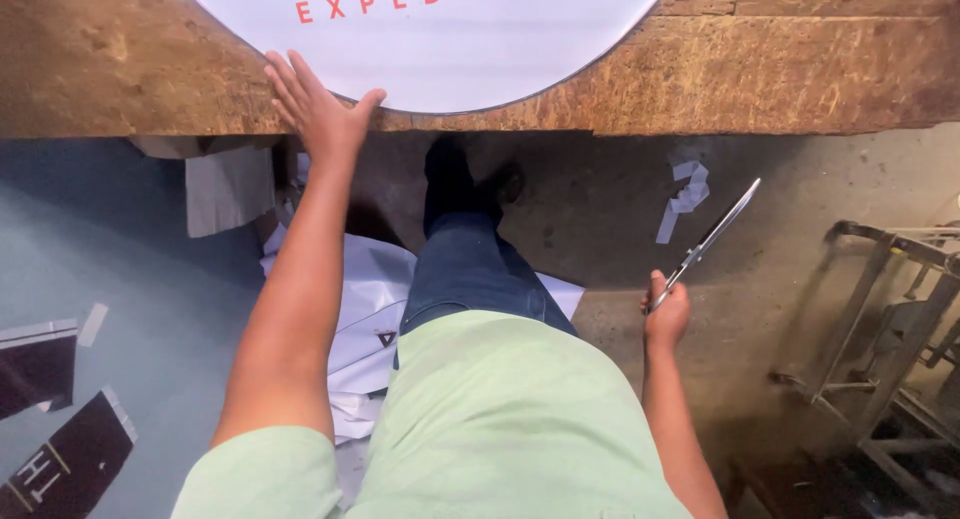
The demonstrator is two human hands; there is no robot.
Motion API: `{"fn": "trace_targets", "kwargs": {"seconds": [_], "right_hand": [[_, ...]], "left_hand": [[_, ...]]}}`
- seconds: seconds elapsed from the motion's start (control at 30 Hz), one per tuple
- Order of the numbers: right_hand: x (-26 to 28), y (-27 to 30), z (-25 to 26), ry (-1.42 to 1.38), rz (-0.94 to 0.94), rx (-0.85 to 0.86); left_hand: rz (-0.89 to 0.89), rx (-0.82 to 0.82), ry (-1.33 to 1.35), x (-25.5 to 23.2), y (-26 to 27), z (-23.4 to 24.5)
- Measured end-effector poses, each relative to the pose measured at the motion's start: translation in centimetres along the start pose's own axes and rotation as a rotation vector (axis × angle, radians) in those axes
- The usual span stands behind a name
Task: The person uses large shears to cut a circular shape out of a large white sheet of material featuring a printed logo. They carefully follow a pre-drawn circular outline, trimming the excess material from the edges and discarding the cut pieces onto the floor.
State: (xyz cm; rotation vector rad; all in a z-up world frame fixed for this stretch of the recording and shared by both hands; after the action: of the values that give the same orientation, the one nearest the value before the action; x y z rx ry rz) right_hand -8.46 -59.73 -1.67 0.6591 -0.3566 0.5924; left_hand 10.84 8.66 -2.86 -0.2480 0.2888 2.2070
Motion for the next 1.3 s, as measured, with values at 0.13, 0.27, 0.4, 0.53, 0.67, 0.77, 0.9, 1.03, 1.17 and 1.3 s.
{"fn": "trace_targets", "kwargs": {"seconds": [0.13,0.27,0.4,0.53,0.67,0.77,0.9,1.03,1.17,1.3], "right_hand": [[7.6,-2.6,-0.9,0.12,0.106,0.009],[13.2,-7.2,-4.5,0.012,0.241,0.119],[18.5,-10.4,-8.2,-0.331,0.04,0.123],[21.6,-14.6,-10.6,-0.372,-0.044,0.129],[24.2,-16.8,-11.8,-0.347,-0.06,0.101],[24.6,-18.4,-12.9,-0.158,0.058,0.122],[24.3,-21.6,-13.3,0.445,0.333,-0.007],[25.9,-19.8,-13.1,0.47,0.198,0.008],[27.4,-18.1,-13.0,0.378,0.146,-0.009],[27.2,-18.5,-12.9,0.449,0.057,0.001]], "left_hand": [[0.144,0.273,-0.162,-0.8,-1.1,-1.1],[0.219,0.483,-0.209,-2.6,-0.5,0.9],[0.225,0.498,-0.19,-1.8,-0.5,0.1],[0.16,0.384,-0.136,-0.5,-1.1,-2.0],[0.176,0.463,-0.167,-1.1,-1.1,-1.3],[0.197,0.533,-0.187,-1.8,-1.0,-0.3],[0.185,0.516,-0.164,-1.6,-1.3,-0.6],[0.207,0.573,-0.165,-2.1,-1.2,-0.2],[0.245,0.569,-0.183,-2.0,-1.5,-0.6],[0.231,0.535,-0.145,-1.5,-1.5,-1.6]]}}
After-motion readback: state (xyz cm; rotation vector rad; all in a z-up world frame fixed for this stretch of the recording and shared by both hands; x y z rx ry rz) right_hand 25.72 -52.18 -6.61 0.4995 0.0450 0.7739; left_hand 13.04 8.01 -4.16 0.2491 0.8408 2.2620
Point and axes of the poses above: each hand's wrist, its own y-axis away from the middle knuckle, its own z-axis out of the back of the hand, x = y × z, the point moved 7 cm from there along -y, towards the middle knuckle, and after that the axes turned 7 degrees about -x, right-handed, at the moved point
